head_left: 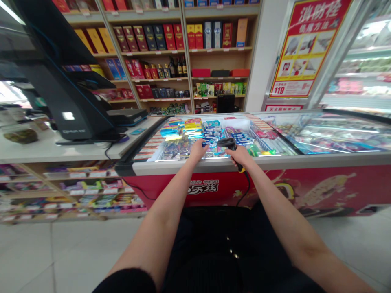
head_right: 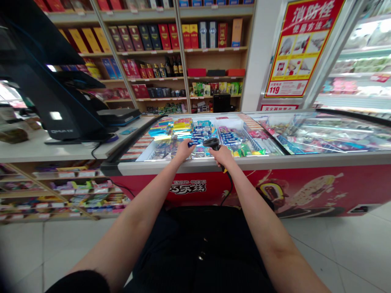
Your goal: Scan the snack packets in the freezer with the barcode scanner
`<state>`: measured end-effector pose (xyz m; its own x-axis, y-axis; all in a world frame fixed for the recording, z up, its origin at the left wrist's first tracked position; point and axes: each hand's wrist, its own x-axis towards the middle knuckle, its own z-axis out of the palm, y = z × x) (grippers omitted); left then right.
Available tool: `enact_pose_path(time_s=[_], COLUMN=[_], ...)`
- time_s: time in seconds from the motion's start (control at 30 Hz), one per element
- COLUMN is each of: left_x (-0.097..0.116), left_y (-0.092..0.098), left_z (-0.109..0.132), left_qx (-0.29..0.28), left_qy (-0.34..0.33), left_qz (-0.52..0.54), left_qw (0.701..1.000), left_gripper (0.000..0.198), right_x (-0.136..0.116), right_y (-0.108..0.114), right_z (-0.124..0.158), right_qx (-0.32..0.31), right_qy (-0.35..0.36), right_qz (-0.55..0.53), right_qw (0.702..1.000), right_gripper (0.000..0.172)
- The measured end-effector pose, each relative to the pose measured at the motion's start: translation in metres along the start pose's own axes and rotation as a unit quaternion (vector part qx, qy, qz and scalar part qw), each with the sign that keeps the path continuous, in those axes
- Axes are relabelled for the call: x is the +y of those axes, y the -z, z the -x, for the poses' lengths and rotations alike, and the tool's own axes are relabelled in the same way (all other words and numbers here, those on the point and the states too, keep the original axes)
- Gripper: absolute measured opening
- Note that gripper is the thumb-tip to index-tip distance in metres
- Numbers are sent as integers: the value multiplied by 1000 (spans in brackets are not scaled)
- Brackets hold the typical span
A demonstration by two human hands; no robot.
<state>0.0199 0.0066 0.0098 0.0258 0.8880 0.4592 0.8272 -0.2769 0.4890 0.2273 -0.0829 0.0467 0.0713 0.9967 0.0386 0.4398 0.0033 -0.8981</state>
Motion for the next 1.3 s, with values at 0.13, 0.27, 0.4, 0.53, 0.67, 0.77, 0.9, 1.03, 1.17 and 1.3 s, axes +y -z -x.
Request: enact_pose_path(time_s=[0.13,0.27,0.4,0.53,0.67,0.77,0.9,1.03,1.17,1.3], left_x=[0,2,2,1,0,0,0,3,7,8], left_y=[1,4,5,5,5,4,5,7,10,11], left_z=[1,1,1,1,1,1,1,2,4,3], left_qx=[-1,0,14,31,34,40,40,37,32,26], left_qy=[13,20,35,46,52,55,57,63,66,69], left_qz=[-7,1,21,42,51,57,59,53,47,37], left_qw=[1000,1000,999,998,997,996,996,996,996,997], left_gripper=[26,27,29,28,28,28,28,28,28,29], right_x=[2,3,3,2,0,0,0,-1,-1,0], right_y=[1,1,2,2,1,1,2,4,4,6], right_z=[-1,-1,0,1,2,3,3,5,6,6], right_qx=[1,1,-1,0,0,-2,1,2,2,2], right_qy=[3,9,14,16,20,19,20,17,13,10], right_qz=[0,2,2,2,2,5,5,4,5,4], right_qw=[1000,1000,1000,1000,1000,1000,1000,1000,1000,1000], right_gripper=[27,26,25,25,25,27,27,29,28,26])
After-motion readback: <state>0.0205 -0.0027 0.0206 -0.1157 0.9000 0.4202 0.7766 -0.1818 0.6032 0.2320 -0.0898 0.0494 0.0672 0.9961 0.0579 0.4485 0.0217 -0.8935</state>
